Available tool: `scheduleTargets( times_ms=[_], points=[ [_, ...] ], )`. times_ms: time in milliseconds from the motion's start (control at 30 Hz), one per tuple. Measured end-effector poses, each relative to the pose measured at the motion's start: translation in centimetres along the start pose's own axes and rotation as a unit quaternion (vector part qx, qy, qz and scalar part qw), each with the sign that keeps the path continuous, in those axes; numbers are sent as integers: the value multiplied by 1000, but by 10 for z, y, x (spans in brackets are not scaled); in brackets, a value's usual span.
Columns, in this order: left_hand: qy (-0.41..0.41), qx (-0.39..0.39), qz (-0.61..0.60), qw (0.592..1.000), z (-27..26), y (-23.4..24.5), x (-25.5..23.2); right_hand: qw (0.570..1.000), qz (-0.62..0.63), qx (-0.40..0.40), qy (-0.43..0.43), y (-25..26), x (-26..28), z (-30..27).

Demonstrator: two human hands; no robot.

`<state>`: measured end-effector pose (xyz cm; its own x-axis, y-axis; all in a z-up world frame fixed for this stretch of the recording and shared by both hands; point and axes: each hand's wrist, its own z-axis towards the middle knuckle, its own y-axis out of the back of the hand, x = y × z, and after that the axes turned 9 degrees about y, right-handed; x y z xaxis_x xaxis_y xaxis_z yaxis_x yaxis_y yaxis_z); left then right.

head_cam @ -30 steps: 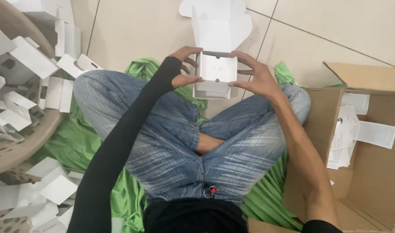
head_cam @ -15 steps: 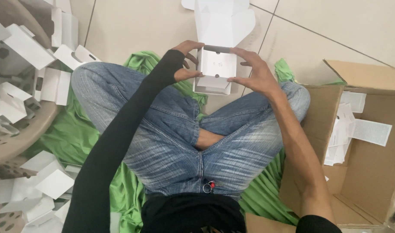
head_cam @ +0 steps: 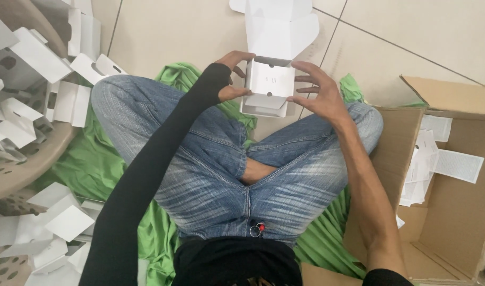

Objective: Unboxing small electronic items and sorting the accompanying literature and components.

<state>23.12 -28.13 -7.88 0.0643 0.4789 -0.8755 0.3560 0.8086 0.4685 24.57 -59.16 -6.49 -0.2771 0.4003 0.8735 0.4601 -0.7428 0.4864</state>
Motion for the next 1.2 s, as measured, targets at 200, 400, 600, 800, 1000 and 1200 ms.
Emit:
scheduleTargets(
  times_ms=[200,400,600,800,1000,1200],
  points=[
    [6,-3,32,999,1,-3,0,999,-39,9,-36,-1,10,2],
    [-3,-17,-16,1000,-5,1,-13,999,-40,-6,19,5,15,0],
    [-17,-36,32,999,-4,-1,-17,996,-81,17,17,3,11,3],
    [-24,-32,16,999,0,-5,-12,997,-67,25,27,5,24,2],
    [-19,-35,-4,999,3,-13,2,996,-83,35,25,7,22,2],
    [-92,-64,-18,994,7,-23,12,996,-83,36,-18,9,26,1]
  ],
)
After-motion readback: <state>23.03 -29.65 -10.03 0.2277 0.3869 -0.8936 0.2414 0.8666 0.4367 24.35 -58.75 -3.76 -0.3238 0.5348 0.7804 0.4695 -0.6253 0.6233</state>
